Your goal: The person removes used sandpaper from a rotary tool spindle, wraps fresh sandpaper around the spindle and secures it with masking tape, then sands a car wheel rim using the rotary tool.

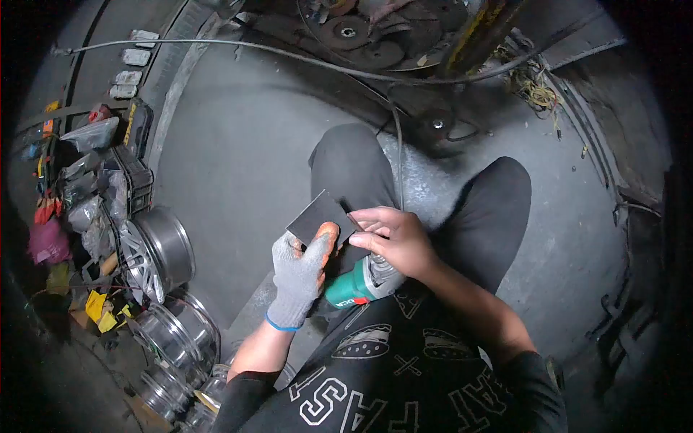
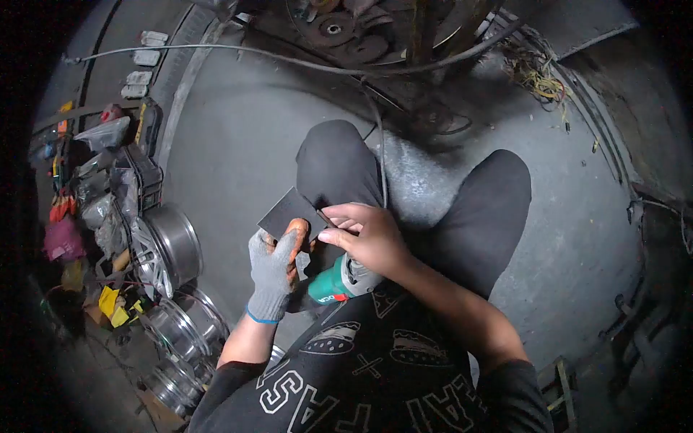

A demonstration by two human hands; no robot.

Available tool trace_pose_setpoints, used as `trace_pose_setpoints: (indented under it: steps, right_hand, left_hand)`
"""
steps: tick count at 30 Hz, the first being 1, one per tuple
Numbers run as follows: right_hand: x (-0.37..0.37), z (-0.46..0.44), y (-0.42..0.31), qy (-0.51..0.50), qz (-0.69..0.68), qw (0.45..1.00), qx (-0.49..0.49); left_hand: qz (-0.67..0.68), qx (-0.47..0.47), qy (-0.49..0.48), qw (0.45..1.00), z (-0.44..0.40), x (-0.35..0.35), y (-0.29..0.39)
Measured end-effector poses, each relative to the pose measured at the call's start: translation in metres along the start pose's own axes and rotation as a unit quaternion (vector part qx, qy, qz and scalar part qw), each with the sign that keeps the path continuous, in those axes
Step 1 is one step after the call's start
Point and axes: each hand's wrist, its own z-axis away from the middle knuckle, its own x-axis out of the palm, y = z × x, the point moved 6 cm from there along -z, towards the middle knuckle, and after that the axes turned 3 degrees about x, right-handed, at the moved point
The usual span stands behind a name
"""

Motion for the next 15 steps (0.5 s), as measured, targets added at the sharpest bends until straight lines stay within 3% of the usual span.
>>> trace_pose_setpoints:
  steps: [3, 7, 10, 13, 15]
  right_hand:
    - [-0.001, -0.001, 0.005, 0.005, -0.037, 0.997, 0.072]
    - [-0.002, -0.008, 0.003, 0.009, -0.025, 0.996, 0.090]
    - [-0.004, -0.012, 0.014, -0.033, -0.082, 0.990, 0.107]
    - [-0.005, -0.014, 0.013, -0.070, -0.105, 0.985, 0.114]
    - [-0.004, -0.014, 0.014, -0.089, -0.128, 0.981, 0.114]
  left_hand:
    - [-0.061, -0.006, 0.019, 0.998, 0.005, 0.005, 0.006]
    - [-0.087, -0.015, -0.015, 0.996, 0.003, 0.016, 0.020]
    - [-0.083, 0.009, -0.023, 0.996, -0.001, 0.013, 0.009]
    - [0.025, 0.026, -0.035, 0.999, -0.001, 0.018, 0.001]
    - [0.016, -0.023, -0.073, 0.997, 0.006, 0.019, -0.003]
